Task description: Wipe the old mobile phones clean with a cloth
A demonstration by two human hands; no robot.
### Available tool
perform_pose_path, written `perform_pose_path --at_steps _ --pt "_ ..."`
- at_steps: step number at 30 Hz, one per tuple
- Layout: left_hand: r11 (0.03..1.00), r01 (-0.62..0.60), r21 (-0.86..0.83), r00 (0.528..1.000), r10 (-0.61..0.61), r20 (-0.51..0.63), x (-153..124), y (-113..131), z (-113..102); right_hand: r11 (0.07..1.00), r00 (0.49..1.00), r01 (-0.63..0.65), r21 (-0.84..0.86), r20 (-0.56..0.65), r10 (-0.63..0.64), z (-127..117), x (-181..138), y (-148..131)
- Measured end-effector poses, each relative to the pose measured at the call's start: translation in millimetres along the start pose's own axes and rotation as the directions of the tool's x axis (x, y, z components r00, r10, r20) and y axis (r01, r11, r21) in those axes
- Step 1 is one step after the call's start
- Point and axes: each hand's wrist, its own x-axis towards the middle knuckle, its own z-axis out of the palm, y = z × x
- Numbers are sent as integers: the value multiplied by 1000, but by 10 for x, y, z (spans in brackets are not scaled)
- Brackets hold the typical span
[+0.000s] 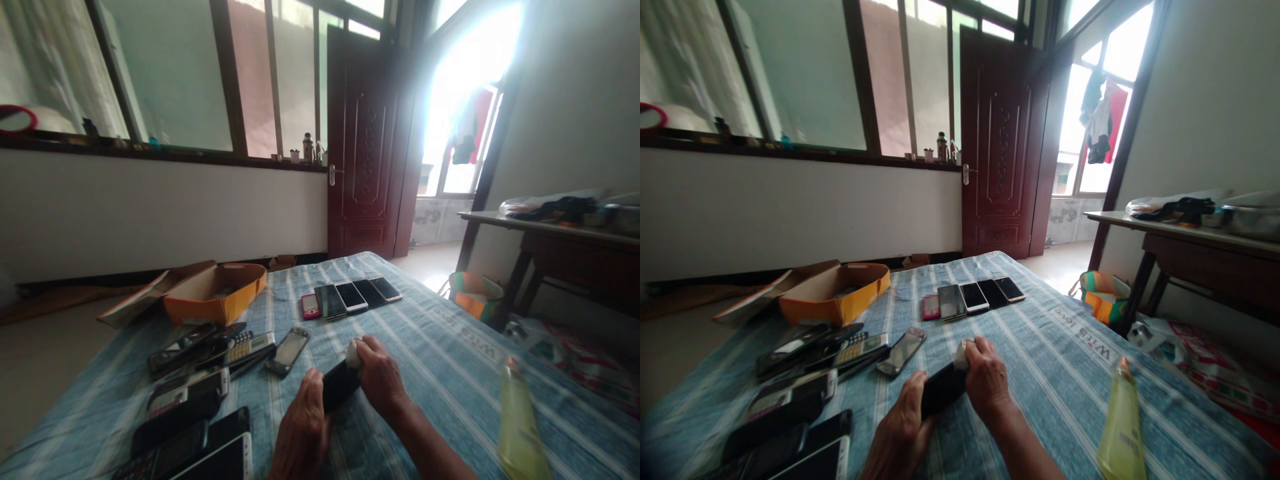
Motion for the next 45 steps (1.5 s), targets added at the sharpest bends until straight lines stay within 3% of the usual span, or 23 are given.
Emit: perform_pose_path --at_steps 5,10,25,33,40,45 --pt "1000 8 -9 1000 -8 26 -26 10 24 958 963 -262 118 89 253 8 39 40" --pt "997 60 -57 997 -56 60 -61 -2 61 924 925 -366 114 151 348 -20 57 39" --pt "963 209 -173 975 -190 118 -115 -5 95 921 888 -344 -184 255 383 -125 27 31" --pt "976 162 -142 984 -149 96 -157 -25 125 927 899 -375 25 253 357 -24 45 64" --pt "968 210 -135 976 -200 86 -194 -10 190 940 901 -327 -93 269 340 1 2 125" --pt "973 174 -154 980 -156 120 -201 -33 148 941 921 -338 4 208 330 39 23 174"
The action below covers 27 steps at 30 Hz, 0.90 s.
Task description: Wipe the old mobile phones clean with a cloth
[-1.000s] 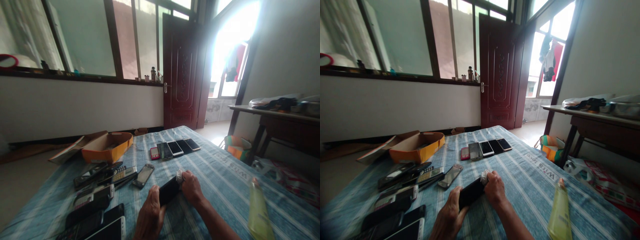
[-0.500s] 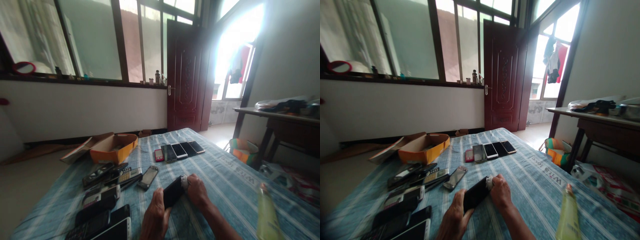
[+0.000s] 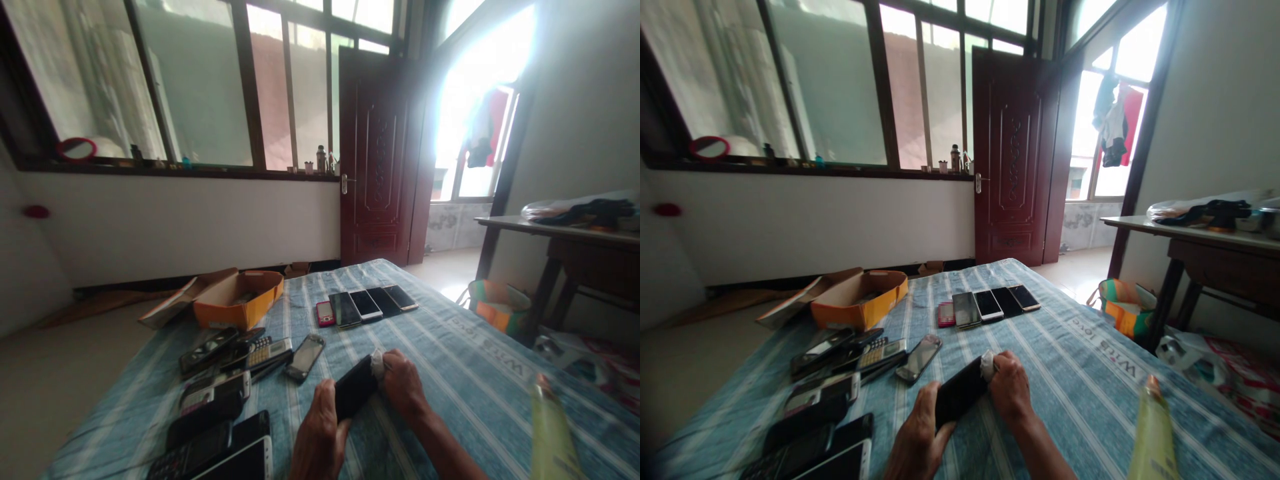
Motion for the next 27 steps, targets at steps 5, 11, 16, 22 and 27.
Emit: perform_pose_path --at_steps 5,11,16,22,27 --pt "997 44 -62 999 -42 22 -37 -16 54 999 999 2 -38 46 0 17 -1 -23" --pt "999 31 -37 998 -29 58 -60 -36 55 993 999 -12 -120 32 16 -21 -27 -25" --pt "999 37 -24 995 -35 96 -90 -58 66 999 1000 20 41 -2 -20 29 -5 -2" --pt "990 124 -72 992 -122 43 -106 18 115 995 1000 22 -102 6 -22 80 -31 41" --pt "993 105 -57 994 -104 22 -111 32 106 997 992 59 42 -115 -53 93 10 78"
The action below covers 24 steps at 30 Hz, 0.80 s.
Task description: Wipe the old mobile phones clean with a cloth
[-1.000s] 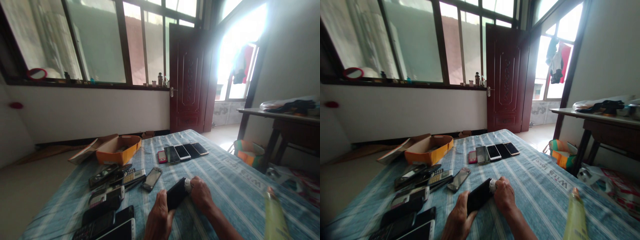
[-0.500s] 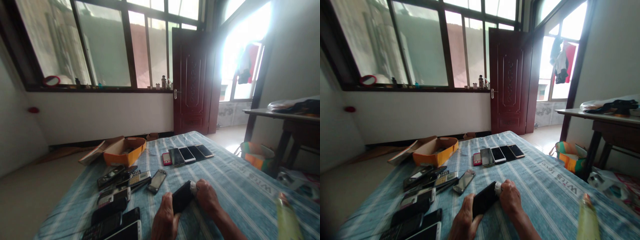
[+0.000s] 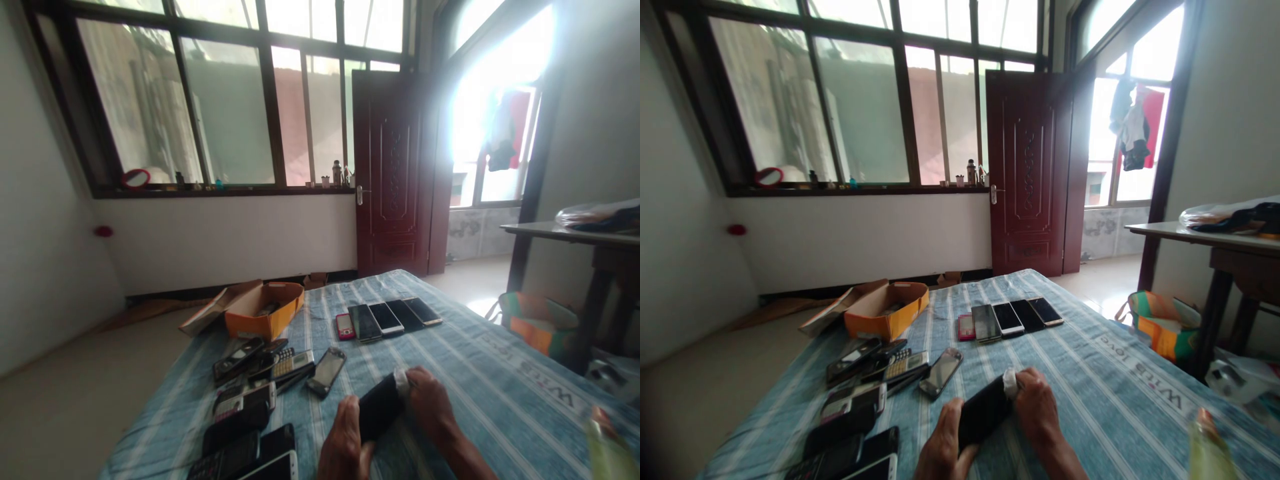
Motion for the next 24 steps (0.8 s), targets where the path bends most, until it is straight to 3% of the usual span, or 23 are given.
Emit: perform_pose_path --at_steps 2,5,9,13,18,24 --pt "1000 -23 16 1000 23 -1 -3 -16 -1 994 992 61 92 -111 -51 5 15 -1" --pt "999 -36 19 999 36 -1 -1 -31 0 977 959 192 88 -227 -168 12 -2 -43" --pt "1000 -17 -15 1000 17 21 13 -14 -14 911 886 411 -11 -231 -402 35 -82 -161" --pt "998 20 -58 999 -18 31 30 18 -25 844 811 525 -114 -235 -536 81 -162 -277" --pt "998 -36 -50 998 33 -53 49 44 -32 767 729 628 -133 -242 -640 192 -302 -446" --pt "994 -28 -109 995 17 -98 63 63 -49 745 713 661 -84 -240 -659 230 -347 -504"
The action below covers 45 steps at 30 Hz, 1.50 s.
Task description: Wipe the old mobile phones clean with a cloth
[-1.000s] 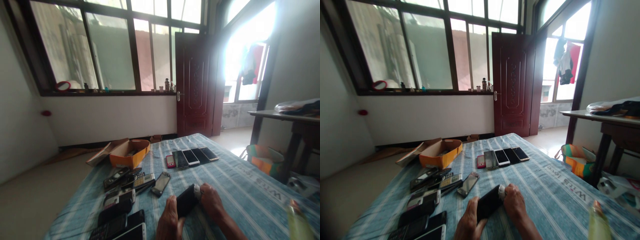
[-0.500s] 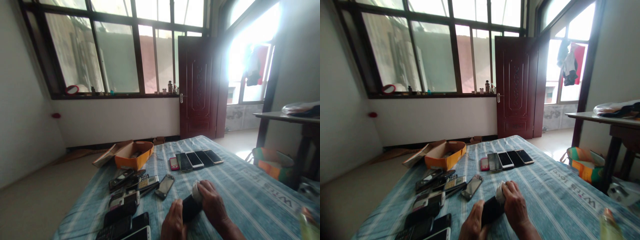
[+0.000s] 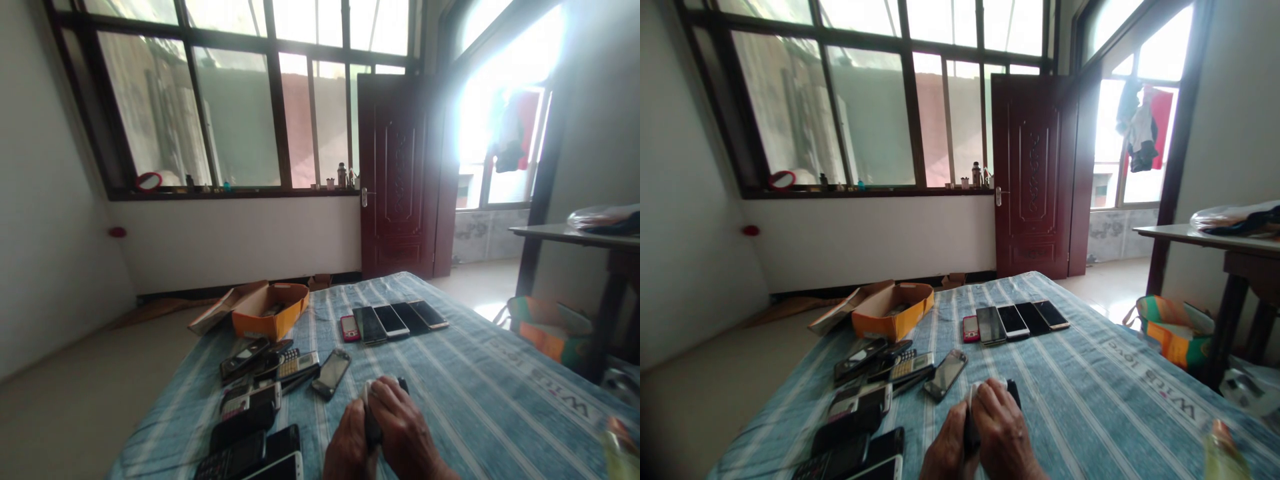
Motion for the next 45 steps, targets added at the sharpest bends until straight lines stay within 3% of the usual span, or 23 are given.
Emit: perform_pose_path --at_steps 4,9,17,25,34,45 --pt "998 63 -3 994 -63 87 -28 -34 31 991 988 -99 -86 107 108 -123 34 224" --pt "998 33 59 992 -39 118 -83 -94 67 969 974 -203 -139 78 215 -204 44 377" --pt "999 27 36 990 -32 140 -65 -41 7 975 992 -123 -184 -7 124 -159 -3 336" --pt "993 92 -73 988 -82 129 77 89 -146 988 998 59 -140 -11 -61 -92 5 126" --pt "995 70 -74 989 -60 137 -66 -57 45 980 990 -97 -175 82 112 -194 14 280" --pt "904 360 -230 906 -281 315 39 79 -156 974 981 -132 -184 119 155 -217 -5 328"
